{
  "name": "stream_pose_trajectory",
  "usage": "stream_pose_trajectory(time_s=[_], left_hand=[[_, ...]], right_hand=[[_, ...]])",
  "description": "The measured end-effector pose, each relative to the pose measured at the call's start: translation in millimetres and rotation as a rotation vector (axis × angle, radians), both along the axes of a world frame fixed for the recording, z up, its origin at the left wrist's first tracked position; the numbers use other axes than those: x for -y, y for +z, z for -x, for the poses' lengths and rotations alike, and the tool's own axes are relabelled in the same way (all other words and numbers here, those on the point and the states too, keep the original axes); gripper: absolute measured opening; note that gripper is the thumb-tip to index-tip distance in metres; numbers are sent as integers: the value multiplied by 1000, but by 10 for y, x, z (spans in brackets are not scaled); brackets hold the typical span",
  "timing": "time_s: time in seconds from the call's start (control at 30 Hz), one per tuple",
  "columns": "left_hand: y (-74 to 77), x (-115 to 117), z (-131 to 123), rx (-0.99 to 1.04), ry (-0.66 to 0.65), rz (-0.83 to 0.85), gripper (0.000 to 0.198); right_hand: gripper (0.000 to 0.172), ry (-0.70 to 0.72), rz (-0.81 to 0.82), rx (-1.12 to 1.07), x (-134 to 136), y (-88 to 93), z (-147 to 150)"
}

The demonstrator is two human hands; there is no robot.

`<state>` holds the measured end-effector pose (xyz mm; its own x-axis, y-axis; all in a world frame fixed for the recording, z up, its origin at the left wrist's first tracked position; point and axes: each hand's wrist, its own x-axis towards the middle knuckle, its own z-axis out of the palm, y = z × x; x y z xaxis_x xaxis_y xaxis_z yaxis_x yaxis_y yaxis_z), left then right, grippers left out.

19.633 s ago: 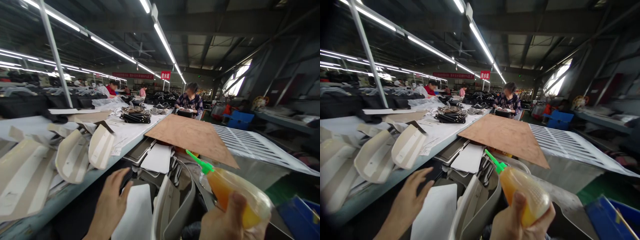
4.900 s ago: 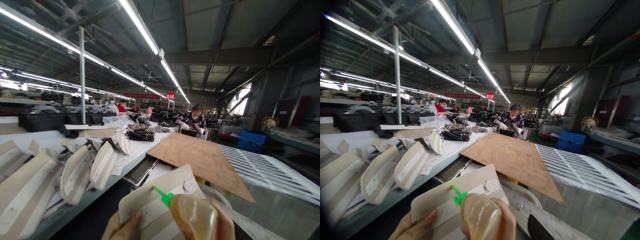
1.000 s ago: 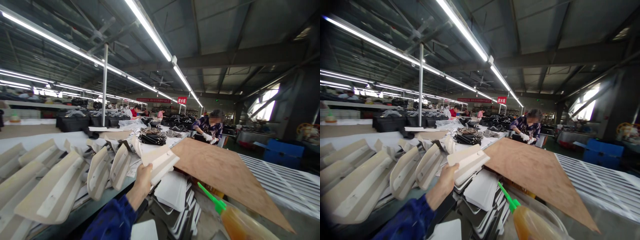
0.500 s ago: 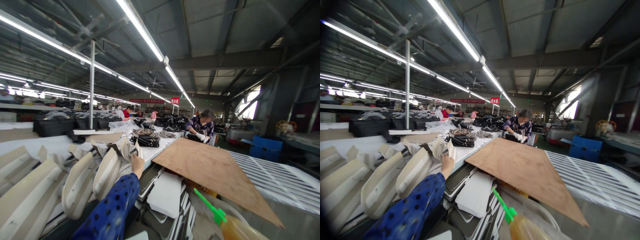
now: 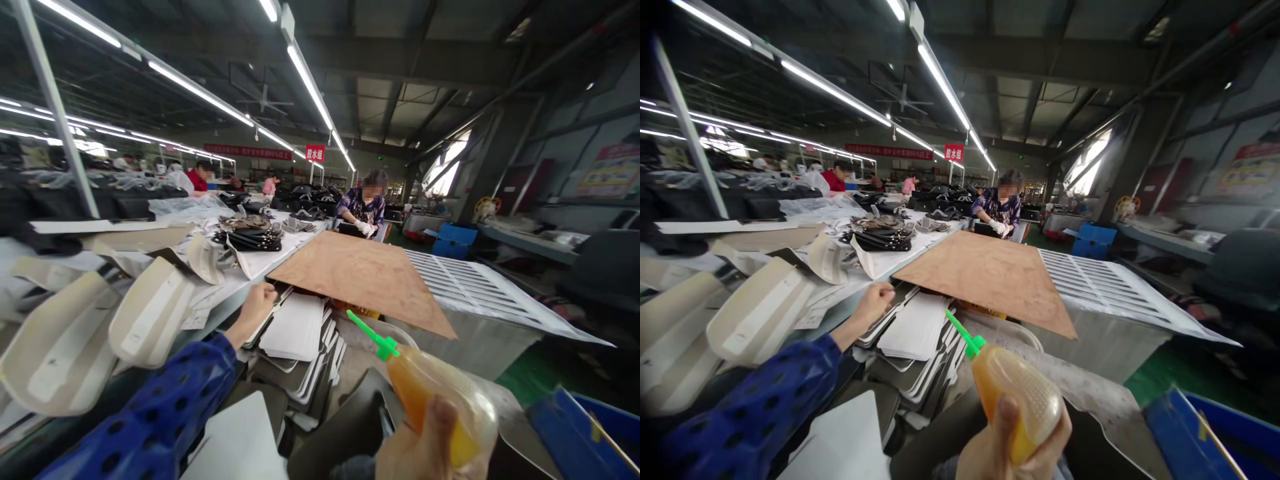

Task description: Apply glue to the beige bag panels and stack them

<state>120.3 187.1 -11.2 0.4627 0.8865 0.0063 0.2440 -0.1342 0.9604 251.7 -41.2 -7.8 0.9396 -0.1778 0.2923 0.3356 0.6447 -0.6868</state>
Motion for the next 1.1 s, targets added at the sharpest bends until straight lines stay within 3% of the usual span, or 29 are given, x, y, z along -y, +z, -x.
stream_pose_trajectory(time_s=[0.17, 0.27, 0.4, 0.5, 0.6, 0.77, 0.87, 0.97, 1.03, 1.1], left_hand=[[-301, 863, -274, -359, -556, -13, 20], [-410, 1174, -384, -449, -689, -92, 26], [-454, 1325, -470, -515, -648, -191, 45], [-352, 1347, -466, -490, -605, -218, 48], [-74, 1315, -316, -376, -486, -231, 35], [603, 1275, 208, -231, -280, -174, 26], [836, 1355, 442, -130, -221, -98, 25], [746, 1421, 579, 9, -232, 15, 36], [526, 1409, 687, 31, -156, 6, 46], [252, 1362, 835, -35, 19, -56, 58]], right_hand=[[55, 19, 60, -104, 33, 117, 100], [55, 15, 52, -79, 20, 107, 110], [56, -32, 52, -57, -6, 85, 103], [56, -47, 28, -41, -9, 99, 110], [47, -58, -9, -8, 1, 108, 94], [51, -85, -49, 4, 7, 5, -23], [51, -93, 5, -27, -10, -56, -42], [45, -133, 51, -35, -27, -68, -17], [43, -131, 63, -35, -26, -66, -8], [43, -107, 73, -35, -15, -72, -12]])
